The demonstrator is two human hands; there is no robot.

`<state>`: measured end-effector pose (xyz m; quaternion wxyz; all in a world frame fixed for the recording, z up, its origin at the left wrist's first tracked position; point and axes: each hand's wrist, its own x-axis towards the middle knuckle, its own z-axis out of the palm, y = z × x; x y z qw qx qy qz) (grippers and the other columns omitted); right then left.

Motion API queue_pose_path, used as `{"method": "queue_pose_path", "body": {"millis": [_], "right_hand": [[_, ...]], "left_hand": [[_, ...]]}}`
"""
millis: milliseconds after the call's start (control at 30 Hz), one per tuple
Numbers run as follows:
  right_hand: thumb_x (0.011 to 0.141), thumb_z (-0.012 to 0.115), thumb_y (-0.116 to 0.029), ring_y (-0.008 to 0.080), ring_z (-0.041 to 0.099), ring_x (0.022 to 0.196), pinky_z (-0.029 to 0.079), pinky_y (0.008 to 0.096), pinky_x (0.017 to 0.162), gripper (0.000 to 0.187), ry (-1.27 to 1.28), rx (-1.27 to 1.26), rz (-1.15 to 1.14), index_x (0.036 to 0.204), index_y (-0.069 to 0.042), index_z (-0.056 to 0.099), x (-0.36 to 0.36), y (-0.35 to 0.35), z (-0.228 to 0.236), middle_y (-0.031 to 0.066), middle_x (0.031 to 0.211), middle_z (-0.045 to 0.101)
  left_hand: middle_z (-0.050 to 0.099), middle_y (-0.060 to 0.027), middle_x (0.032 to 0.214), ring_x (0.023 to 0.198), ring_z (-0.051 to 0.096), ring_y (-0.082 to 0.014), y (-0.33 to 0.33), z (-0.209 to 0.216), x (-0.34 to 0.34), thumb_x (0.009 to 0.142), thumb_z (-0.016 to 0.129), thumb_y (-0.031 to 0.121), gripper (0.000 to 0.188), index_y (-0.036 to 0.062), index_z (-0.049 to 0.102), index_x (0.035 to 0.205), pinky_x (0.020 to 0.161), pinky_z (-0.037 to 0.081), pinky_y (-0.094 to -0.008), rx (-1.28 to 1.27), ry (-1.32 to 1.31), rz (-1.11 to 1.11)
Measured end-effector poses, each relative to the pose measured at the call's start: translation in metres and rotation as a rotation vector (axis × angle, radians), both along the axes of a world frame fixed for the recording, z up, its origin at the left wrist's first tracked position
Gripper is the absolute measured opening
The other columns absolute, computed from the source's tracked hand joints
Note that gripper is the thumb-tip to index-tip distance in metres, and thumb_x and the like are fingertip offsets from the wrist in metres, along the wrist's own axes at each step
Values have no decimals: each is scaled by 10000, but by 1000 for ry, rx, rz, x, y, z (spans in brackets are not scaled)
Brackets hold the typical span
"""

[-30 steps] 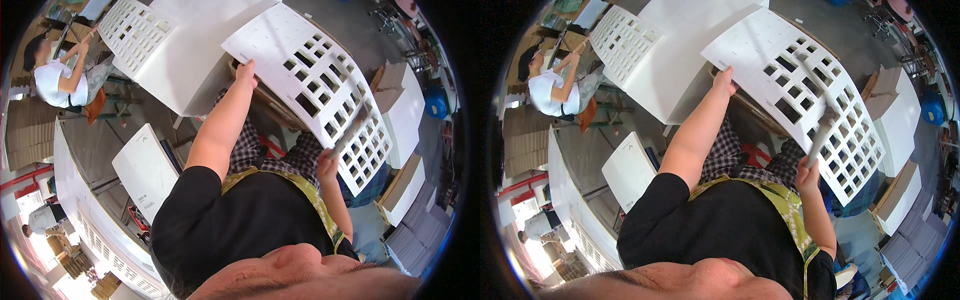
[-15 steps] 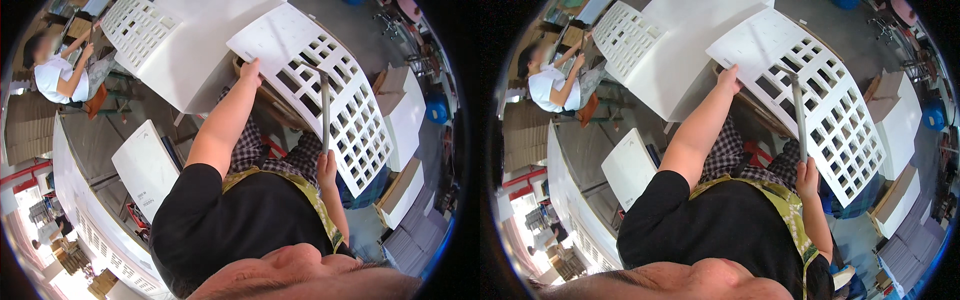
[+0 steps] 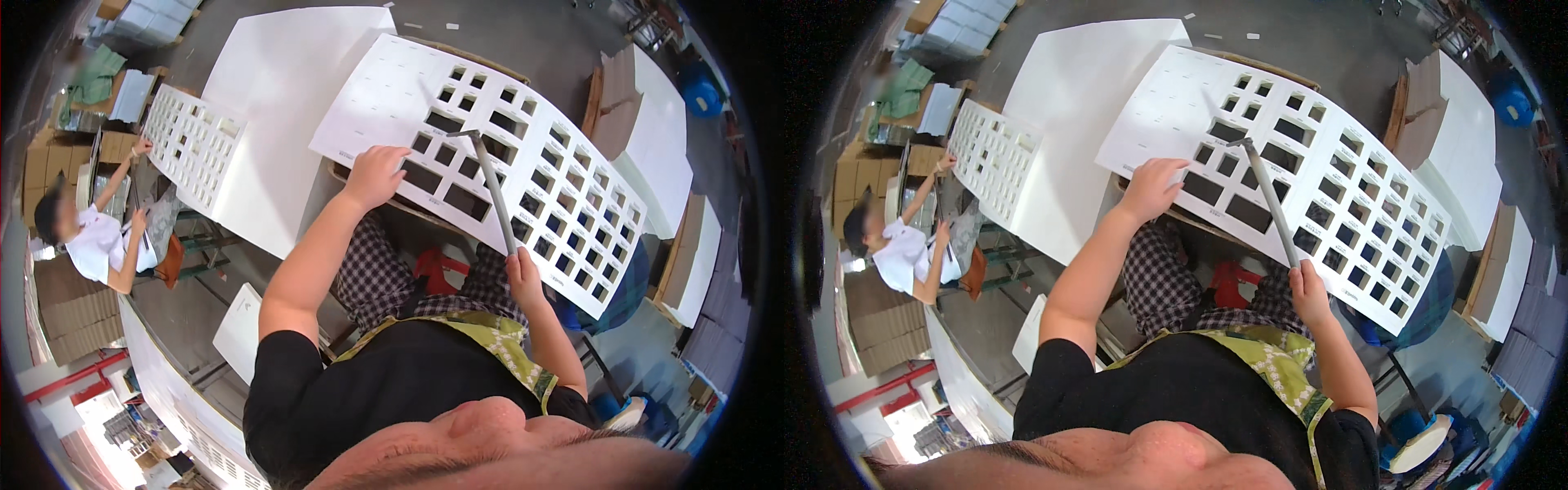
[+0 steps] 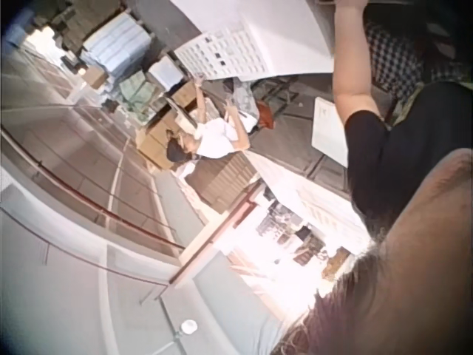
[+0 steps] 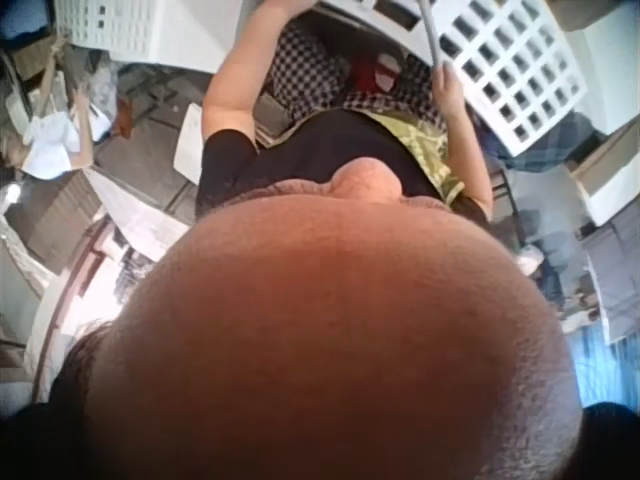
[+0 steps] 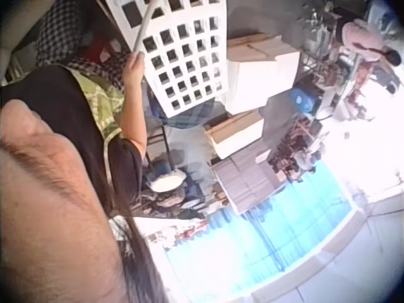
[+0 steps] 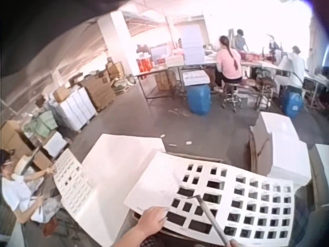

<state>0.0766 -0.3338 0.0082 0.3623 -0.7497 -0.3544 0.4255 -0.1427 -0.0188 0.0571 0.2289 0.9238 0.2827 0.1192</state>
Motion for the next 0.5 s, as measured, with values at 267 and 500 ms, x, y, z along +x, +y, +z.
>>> {"method": "queue_pose_path", "body": {"millis": [267,500], "right_hand": [[976,409,-239,120,431,531,364,286,485,224,186,87,-79,864,-50,453,8,15,-1,30,611,463],[966,419,-226,120,436,525,369,283,490,209,105,96,-57,883,-40,468,40,64,24,20,620,467]], "left_hand": [[631,-23,961,1110,467,-236,28,-38,69,672,747,221,329,104,586,934,919,308,-497,300,646,-224],[629,-57,936,1201,420,-285,24,-69,52,696,637,101,249,99,543,927,949,267,-596,373,285,-86]]}}
